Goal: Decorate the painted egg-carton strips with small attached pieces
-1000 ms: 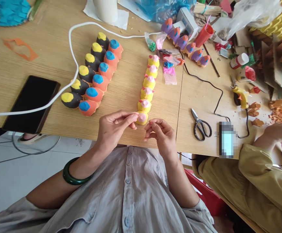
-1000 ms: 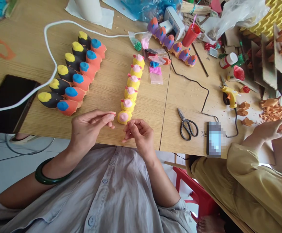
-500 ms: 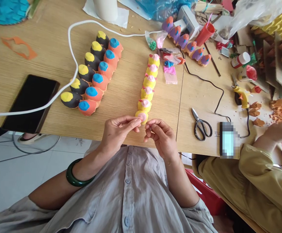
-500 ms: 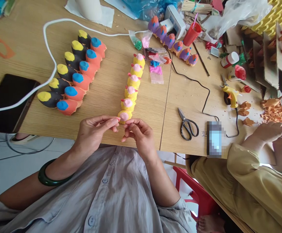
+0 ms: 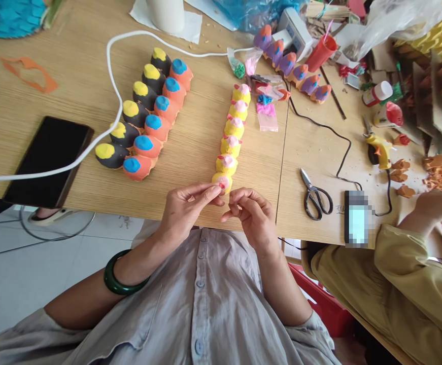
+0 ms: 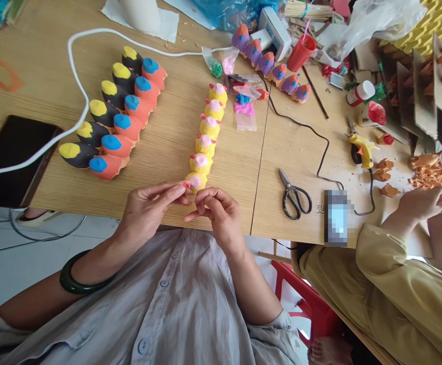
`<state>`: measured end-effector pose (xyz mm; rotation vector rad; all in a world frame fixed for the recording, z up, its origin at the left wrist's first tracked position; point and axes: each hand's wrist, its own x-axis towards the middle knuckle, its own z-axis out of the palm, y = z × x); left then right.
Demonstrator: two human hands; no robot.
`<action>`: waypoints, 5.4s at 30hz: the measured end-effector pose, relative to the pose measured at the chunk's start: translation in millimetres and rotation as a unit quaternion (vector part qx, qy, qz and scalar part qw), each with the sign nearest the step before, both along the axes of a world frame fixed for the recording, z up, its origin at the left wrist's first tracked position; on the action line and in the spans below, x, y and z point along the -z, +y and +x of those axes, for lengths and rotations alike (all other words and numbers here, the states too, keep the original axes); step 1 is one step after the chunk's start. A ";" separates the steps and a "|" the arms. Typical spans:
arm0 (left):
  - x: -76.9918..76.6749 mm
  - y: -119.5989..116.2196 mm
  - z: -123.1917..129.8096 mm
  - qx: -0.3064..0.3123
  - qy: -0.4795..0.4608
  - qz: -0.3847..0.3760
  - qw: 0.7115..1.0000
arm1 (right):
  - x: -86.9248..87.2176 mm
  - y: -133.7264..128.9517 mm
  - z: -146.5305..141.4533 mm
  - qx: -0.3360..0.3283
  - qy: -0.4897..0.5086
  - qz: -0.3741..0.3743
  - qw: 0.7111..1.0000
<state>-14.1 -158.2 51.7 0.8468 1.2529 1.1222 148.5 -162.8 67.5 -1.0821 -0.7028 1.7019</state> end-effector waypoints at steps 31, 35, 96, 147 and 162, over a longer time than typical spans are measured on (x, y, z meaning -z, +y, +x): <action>-14.7 -6.8 9.5 0.029 0.005 0.093 0.995 | 3.6 0.7 -10.7 0.079 -0.212 0.069 0.972; -16.8 -4.4 9.8 0.002 -0.005 0.069 0.998 | 5.3 1.3 -11.0 0.069 -0.229 0.092 0.967; -13.2 -1.7 4.4 0.014 0.146 0.141 0.979 | 8.1 -5.9 -12.6 0.047 -0.414 0.241 0.877; -2.8 -3.9 -12.2 -0.012 0.179 0.094 0.979 | 13.8 70.6 25.2 -0.029 -0.183 -0.007 0.983; 32.6 -11.2 -31.1 -0.002 0.322 0.195 0.926 | 3.0 112.8 33.3 -0.152 -0.275 -0.039 0.948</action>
